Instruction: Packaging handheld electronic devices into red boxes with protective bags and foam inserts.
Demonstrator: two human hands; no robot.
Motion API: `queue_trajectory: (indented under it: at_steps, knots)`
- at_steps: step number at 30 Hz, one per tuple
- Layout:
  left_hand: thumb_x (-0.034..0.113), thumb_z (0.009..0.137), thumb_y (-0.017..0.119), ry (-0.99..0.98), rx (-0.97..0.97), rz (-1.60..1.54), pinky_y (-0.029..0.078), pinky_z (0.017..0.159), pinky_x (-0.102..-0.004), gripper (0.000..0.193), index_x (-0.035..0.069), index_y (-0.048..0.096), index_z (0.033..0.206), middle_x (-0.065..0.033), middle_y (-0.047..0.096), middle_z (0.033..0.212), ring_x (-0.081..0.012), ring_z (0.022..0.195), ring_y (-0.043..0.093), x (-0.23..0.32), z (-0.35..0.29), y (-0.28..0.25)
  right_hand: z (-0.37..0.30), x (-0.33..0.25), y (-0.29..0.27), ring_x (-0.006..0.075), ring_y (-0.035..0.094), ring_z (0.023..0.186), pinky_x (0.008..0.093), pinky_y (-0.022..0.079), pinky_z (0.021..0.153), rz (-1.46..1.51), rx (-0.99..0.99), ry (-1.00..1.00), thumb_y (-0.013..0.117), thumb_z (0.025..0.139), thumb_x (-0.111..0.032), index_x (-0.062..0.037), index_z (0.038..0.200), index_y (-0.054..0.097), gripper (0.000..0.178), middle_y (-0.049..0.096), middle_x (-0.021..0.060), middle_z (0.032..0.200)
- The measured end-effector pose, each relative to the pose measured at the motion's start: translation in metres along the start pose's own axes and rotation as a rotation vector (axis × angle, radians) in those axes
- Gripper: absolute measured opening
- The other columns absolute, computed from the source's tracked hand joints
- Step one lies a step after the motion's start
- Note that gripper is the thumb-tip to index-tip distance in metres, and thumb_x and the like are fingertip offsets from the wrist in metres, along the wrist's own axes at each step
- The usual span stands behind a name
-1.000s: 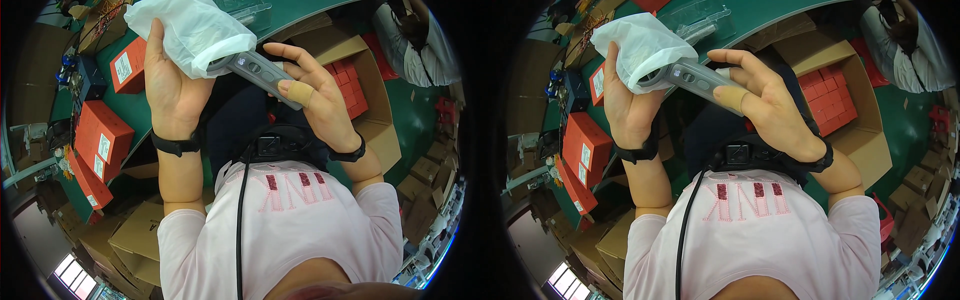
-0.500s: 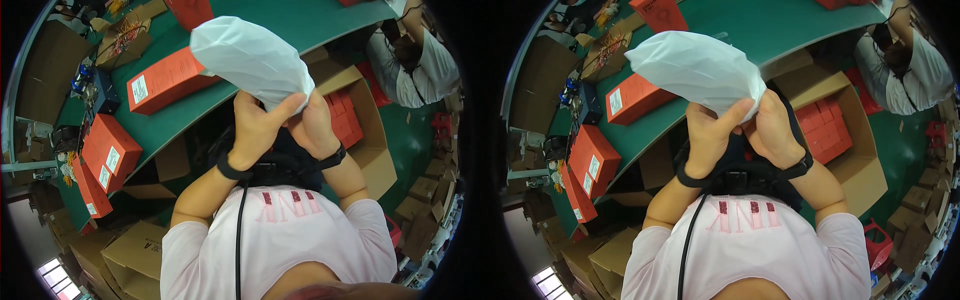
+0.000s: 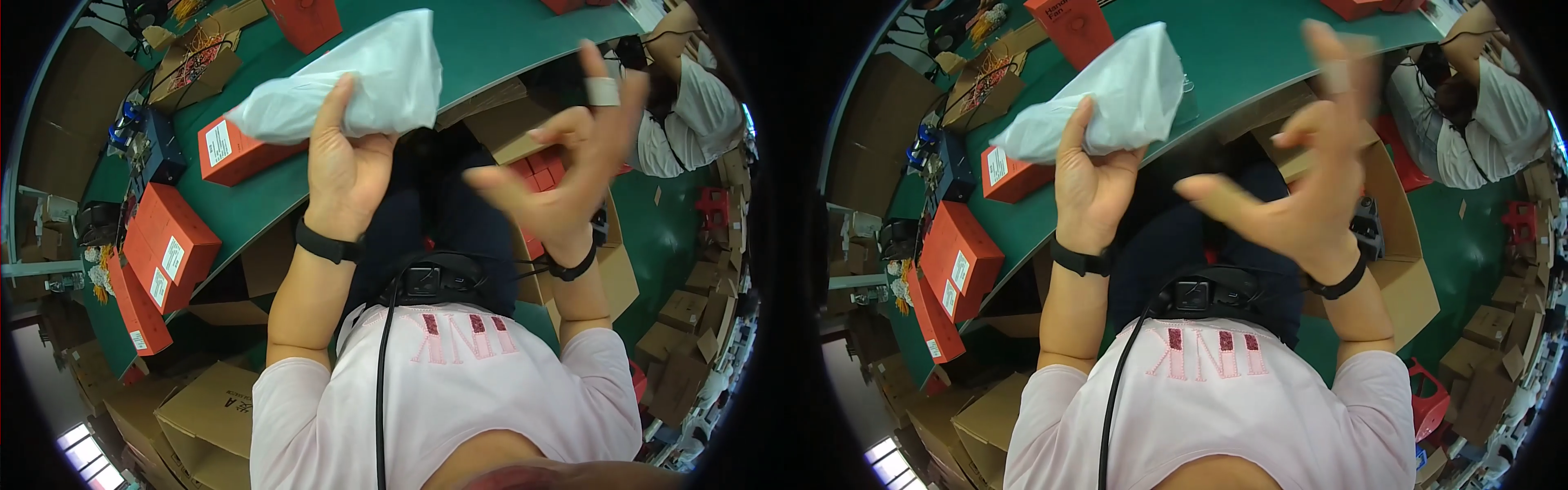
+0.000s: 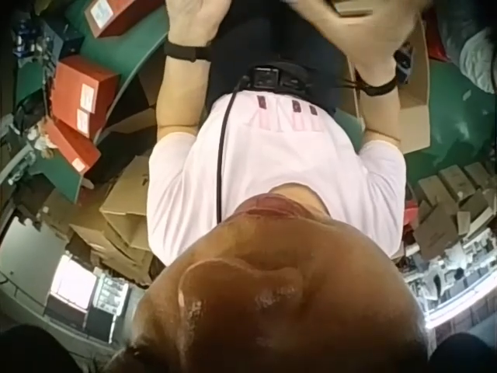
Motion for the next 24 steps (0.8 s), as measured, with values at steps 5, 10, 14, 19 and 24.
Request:
queue_trajectory:
  at_steps: [5,10,14,19,24]
  knots:
    - [0.021,0.095,0.071,-0.016,-0.063,0.116,0.048,0.101,-0.0398,0.035,0.008,0.058,0.125,-0.0034,0.064,0.117,-0.0178,0.112,0.061,-0.016,-0.018,0.007,-0.013,-0.017,0.055,0.0277,0.068,0.087,0.0337,0.054,0.070,-0.111,-0.308,-0.074,0.078,0.081,-0.009,-0.0012,0.129,0.062,0.052,0.067,0.0178,0.109]
    - [0.042,0.103,0.055,-0.036,-0.206,0.020,0.048,0.101,-0.0425,0.043,0.007,0.054,0.128,-0.0072,0.061,0.119,-0.0236,0.115,0.060,-0.013,-0.016,0.004,-0.020,0.005,0.059,0.0179,0.064,0.077,0.0281,0.050,0.066,0.330,-0.382,0.275,0.069,0.088,-0.001,0.0022,0.111,0.068,0.023,0.066,0.0109,0.083]
    - [0.047,0.106,0.044,-0.027,-0.238,-0.089,0.048,0.103,-0.0449,0.050,0.005,0.052,0.133,-0.0118,0.061,0.124,-0.0289,0.121,0.059,-0.005,-0.016,0.015,-0.034,0.013,0.067,0.0140,0.061,0.077,0.0251,0.048,0.070,0.534,-0.402,0.458,0.062,0.092,0.002,0.0037,0.103,0.067,0.012,0.063,0.0061,0.083]
    - [0.031,0.104,0.055,0.071,-0.309,0.192,0.048,0.106,-0.0491,0.041,0.006,0.050,0.136,-0.0160,0.058,0.131,-0.0305,0.124,0.058,-0.006,-0.008,0.018,-0.059,0.027,0.078,0.0164,0.065,0.080,0.0272,0.053,0.076,0.830,-0.286,0.676,0.057,0.098,-0.002,0.0042,0.103,0.065,0.011,0.066,0.0063,0.088]
    - [0.029,0.097,0.063,0.029,-0.228,0.086,0.047,0.106,-0.0525,0.045,0.006,0.050,0.134,-0.0163,0.057,0.133,-0.0309,0.122,0.058,-0.012,-0.004,0.016,-0.083,0.040,0.085,0.0227,0.072,0.083,0.0374,0.059,0.079,1.183,-0.320,0.983,0.053,0.098,-0.012,-0.0009,0.095,0.060,0.013,0.070,0.0142,0.093]
Point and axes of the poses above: each hand's wrist, its own z-axis towards the middle knuckle, its own y-axis out of the palm, x = y × z, the point moved 9 cm from there along z, towards the middle knuckle
